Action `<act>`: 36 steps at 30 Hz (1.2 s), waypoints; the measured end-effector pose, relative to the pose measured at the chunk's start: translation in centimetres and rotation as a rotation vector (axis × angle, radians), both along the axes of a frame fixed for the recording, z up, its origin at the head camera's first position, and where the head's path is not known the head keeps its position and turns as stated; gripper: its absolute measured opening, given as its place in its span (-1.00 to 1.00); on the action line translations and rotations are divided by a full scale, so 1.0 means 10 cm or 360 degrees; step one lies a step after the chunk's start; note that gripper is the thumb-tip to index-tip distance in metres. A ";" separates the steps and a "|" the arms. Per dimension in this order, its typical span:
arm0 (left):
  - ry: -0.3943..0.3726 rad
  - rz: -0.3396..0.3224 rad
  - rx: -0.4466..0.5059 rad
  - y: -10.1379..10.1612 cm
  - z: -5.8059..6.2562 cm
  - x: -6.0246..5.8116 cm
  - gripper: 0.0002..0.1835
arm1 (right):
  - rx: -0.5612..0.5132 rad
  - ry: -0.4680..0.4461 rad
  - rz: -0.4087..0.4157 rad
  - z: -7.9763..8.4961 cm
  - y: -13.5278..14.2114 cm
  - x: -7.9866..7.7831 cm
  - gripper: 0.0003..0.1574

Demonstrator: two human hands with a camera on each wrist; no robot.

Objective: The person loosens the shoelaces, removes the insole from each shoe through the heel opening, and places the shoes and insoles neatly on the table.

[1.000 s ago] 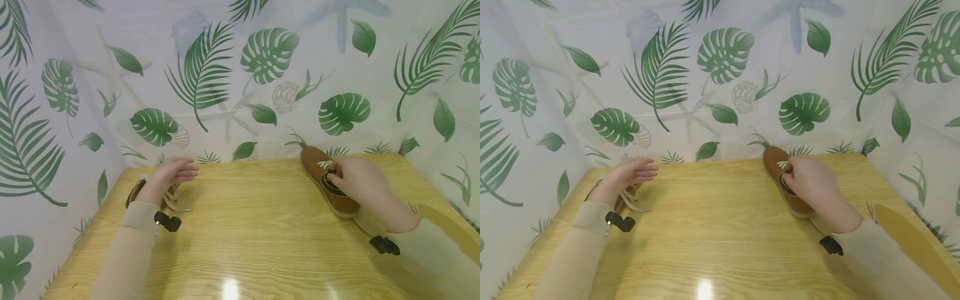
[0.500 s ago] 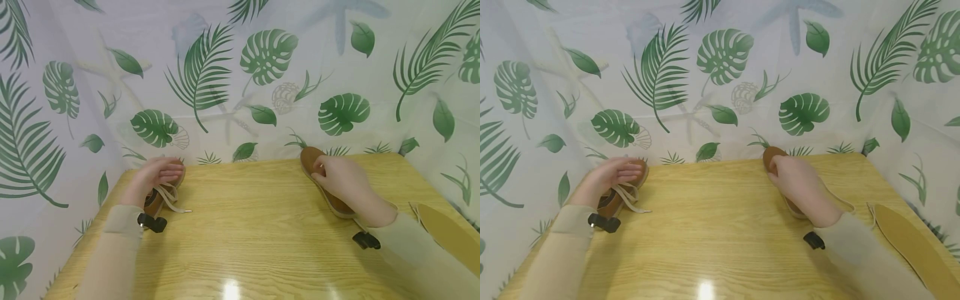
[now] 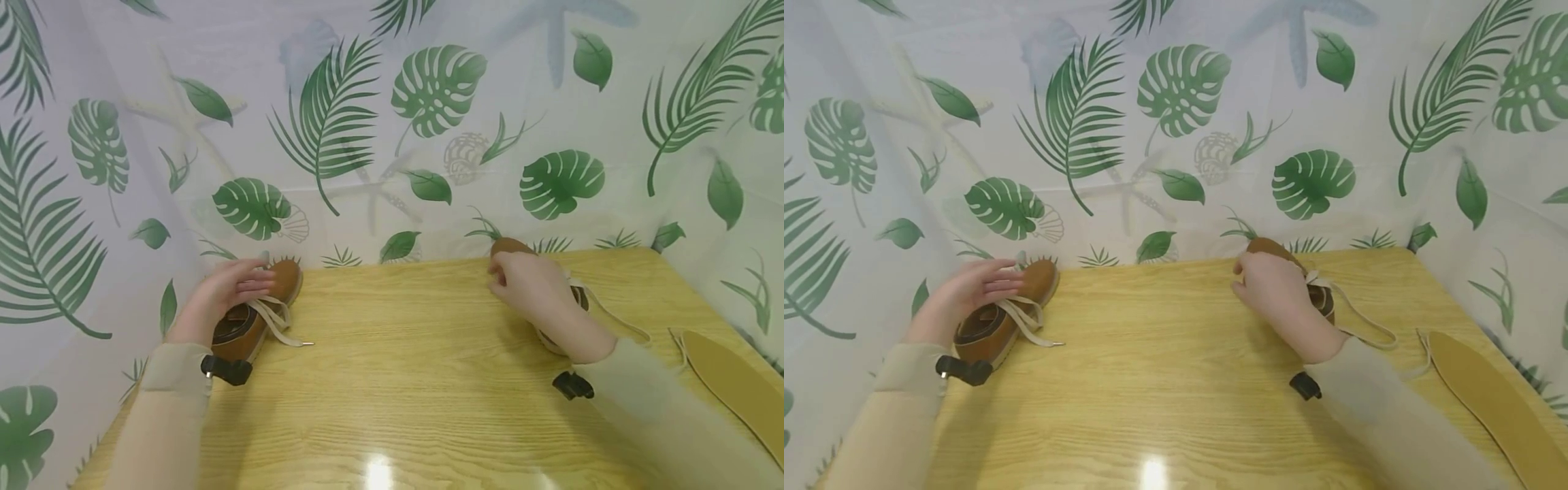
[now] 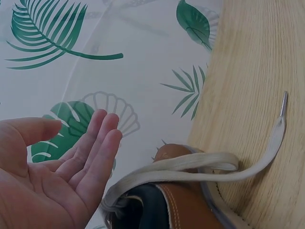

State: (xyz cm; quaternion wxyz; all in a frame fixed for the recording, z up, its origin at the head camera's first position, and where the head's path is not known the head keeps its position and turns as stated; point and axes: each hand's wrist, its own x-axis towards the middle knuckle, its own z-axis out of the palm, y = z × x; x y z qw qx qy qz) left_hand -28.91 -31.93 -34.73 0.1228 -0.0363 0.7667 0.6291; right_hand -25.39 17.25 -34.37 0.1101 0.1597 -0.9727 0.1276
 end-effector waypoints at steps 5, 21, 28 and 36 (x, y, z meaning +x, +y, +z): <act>0.0031 -0.0010 -0.0062 -0.12 0.05 0.06 -0.26 | -0.0032 -0.0107 -0.0019 -0.02 -0.10 -0.04 -0.73; 0.0055 0.0012 0.0085 -0.55 0.09 0.20 -0.21 | -0.0078 -0.0119 0.0027 -0.04 -0.40 -0.09 -0.74; 0.0040 0.0039 0.0154 -0.71 0.08 0.31 -0.17 | -0.0083 -0.0137 0.0054 -0.05 -0.55 -0.15 -0.74; 0.0043 0.0076 0.0175 -0.83 0.08 0.41 -0.17 | -0.0117 -0.0170 0.0059 -0.08 -0.68 -0.23 -0.73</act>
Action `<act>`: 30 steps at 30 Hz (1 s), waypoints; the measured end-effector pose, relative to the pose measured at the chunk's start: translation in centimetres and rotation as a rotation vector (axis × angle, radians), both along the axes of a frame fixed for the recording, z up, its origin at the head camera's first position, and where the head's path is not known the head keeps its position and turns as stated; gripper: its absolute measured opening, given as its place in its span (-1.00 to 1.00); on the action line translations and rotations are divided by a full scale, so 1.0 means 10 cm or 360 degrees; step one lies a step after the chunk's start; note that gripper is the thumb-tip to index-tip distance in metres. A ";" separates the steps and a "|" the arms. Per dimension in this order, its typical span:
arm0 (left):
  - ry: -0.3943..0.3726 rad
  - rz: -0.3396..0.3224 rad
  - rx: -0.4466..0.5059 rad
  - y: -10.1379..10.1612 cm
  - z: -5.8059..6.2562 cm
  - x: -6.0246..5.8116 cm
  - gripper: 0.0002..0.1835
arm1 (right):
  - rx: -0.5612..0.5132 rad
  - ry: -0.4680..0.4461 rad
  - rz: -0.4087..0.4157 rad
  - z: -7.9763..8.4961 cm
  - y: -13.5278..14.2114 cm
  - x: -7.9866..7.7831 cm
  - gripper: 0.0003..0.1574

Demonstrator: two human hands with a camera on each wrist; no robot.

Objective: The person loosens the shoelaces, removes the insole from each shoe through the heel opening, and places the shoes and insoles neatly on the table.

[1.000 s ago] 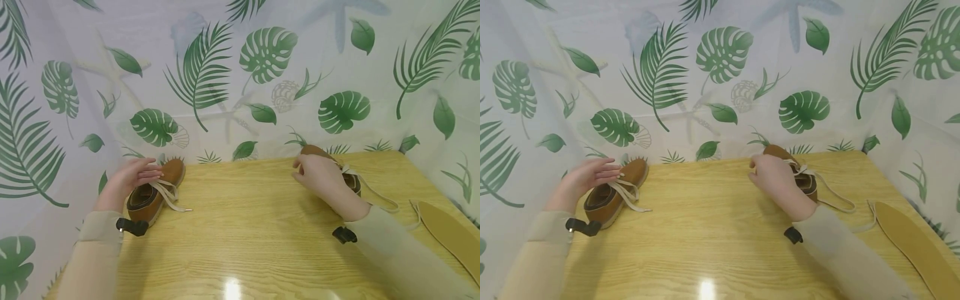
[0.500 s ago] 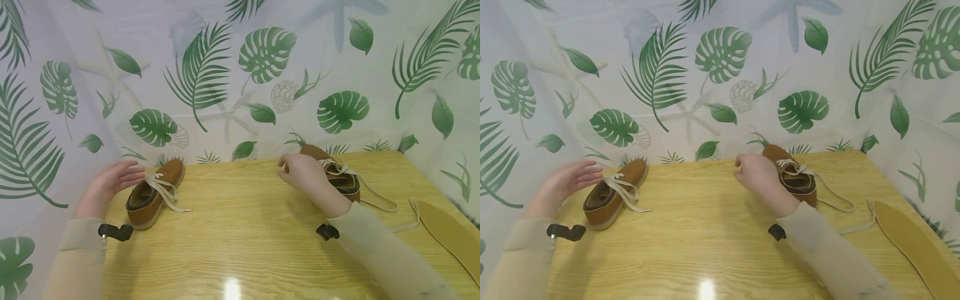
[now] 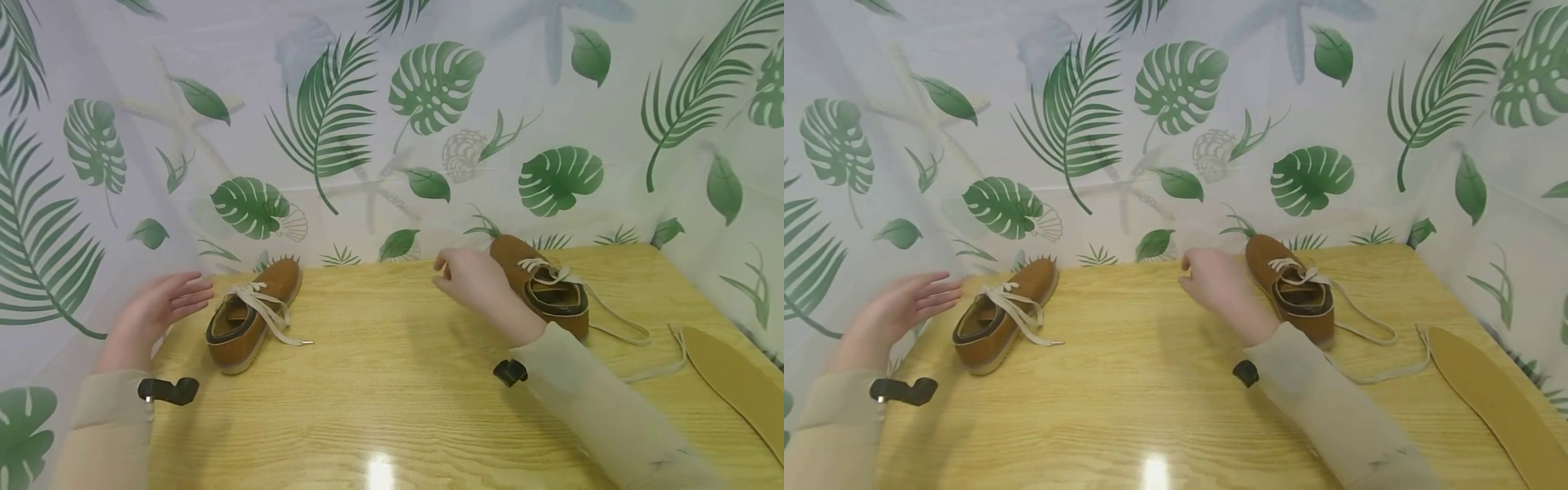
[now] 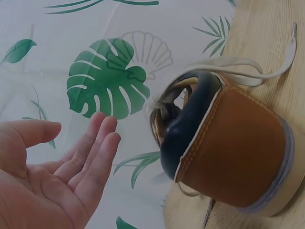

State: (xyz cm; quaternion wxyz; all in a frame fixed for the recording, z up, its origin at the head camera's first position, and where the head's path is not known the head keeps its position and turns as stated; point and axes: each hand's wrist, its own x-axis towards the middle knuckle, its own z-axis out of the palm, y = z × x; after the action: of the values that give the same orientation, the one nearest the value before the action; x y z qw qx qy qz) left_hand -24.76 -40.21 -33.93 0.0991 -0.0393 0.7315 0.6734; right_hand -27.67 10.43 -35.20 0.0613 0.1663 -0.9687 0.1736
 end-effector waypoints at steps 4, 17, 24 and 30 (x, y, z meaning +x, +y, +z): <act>-0.0007 0.0072 0.0067 -0.05 -0.01 0.05 -0.17 | 0.0014 -0.0008 0.0008 -0.02 -0.07 -0.03 -0.73; -0.0055 0.0329 0.0067 -0.13 -0.08 0.09 -0.15 | 0.0004 -0.0093 0.0058 -0.07 -0.26 -0.05 -0.70; -0.0097 0.0393 0.0065 -0.20 -0.17 0.10 -0.46 | 0.0051 -0.0087 0.0075 -0.11 -0.36 -0.06 -0.71; -0.0162 0.0340 0.0061 -0.22 -0.31 0.08 -0.34 | 0.0048 -0.0091 0.0095 -0.11 -0.50 -0.04 -0.72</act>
State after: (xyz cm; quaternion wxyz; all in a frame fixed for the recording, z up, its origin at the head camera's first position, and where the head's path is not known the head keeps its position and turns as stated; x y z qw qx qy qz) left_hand -23.95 -42.36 -36.99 0.0645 -0.1495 0.7041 0.6912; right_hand -28.09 5.47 -36.32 0.0260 0.1911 -0.9672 0.1654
